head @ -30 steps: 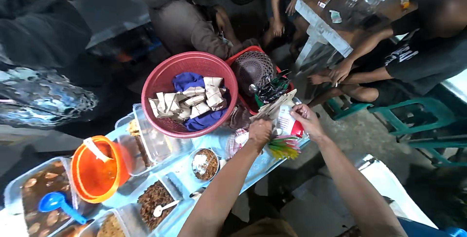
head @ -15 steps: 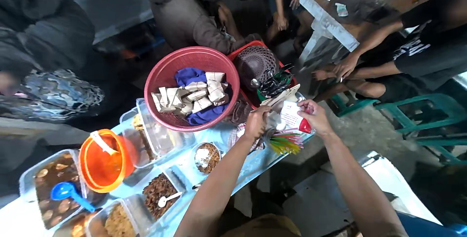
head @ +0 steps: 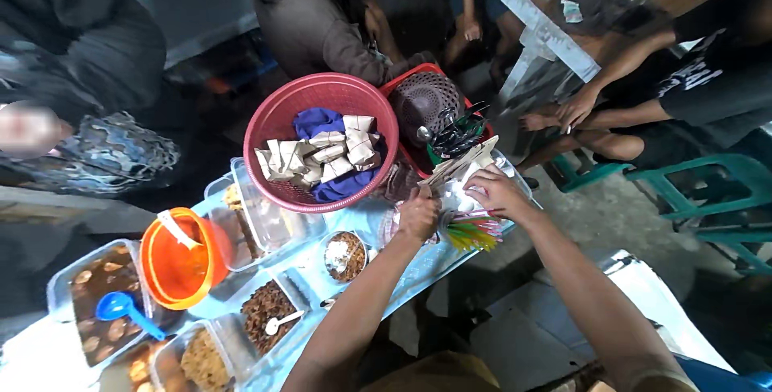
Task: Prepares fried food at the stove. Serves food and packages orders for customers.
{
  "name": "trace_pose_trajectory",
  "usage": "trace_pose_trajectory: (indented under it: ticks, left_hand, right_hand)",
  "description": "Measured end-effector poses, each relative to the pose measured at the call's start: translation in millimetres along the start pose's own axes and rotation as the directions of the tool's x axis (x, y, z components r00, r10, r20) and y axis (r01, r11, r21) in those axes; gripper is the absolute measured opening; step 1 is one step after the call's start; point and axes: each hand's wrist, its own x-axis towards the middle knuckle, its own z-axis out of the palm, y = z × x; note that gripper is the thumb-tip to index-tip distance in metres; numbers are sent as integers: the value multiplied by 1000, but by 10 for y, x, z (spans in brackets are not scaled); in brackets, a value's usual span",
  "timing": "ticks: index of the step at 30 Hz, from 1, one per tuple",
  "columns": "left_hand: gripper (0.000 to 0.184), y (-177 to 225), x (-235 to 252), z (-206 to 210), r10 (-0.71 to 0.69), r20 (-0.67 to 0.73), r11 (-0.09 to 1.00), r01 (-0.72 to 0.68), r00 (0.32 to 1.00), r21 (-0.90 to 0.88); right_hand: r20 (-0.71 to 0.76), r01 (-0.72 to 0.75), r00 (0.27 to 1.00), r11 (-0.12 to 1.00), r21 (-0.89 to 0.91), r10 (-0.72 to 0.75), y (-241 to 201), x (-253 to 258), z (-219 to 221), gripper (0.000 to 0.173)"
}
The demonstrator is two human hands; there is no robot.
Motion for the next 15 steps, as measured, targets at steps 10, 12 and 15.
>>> trace_pose_trajectory:
  ticks: [10, 12, 15]
  left_hand:
    - [25, 32, 69, 87, 190, 43, 970, -194, 981, 146]
    - [24, -43, 70, 192, 205, -82, 978, -202, 975, 43]
    - [18, -191, 93, 324, 125, -288, 913, -223, 949, -340]
  right_hand:
    - [25, -114, 993, 993, 4, 114, 157, -124, 241, 24]
    - [-13, -109, 994, 994, 0, 109, 154, -140, 268, 23]
    - [-51, -119, 992, 993, 7, 119, 146, -154, 316, 20]
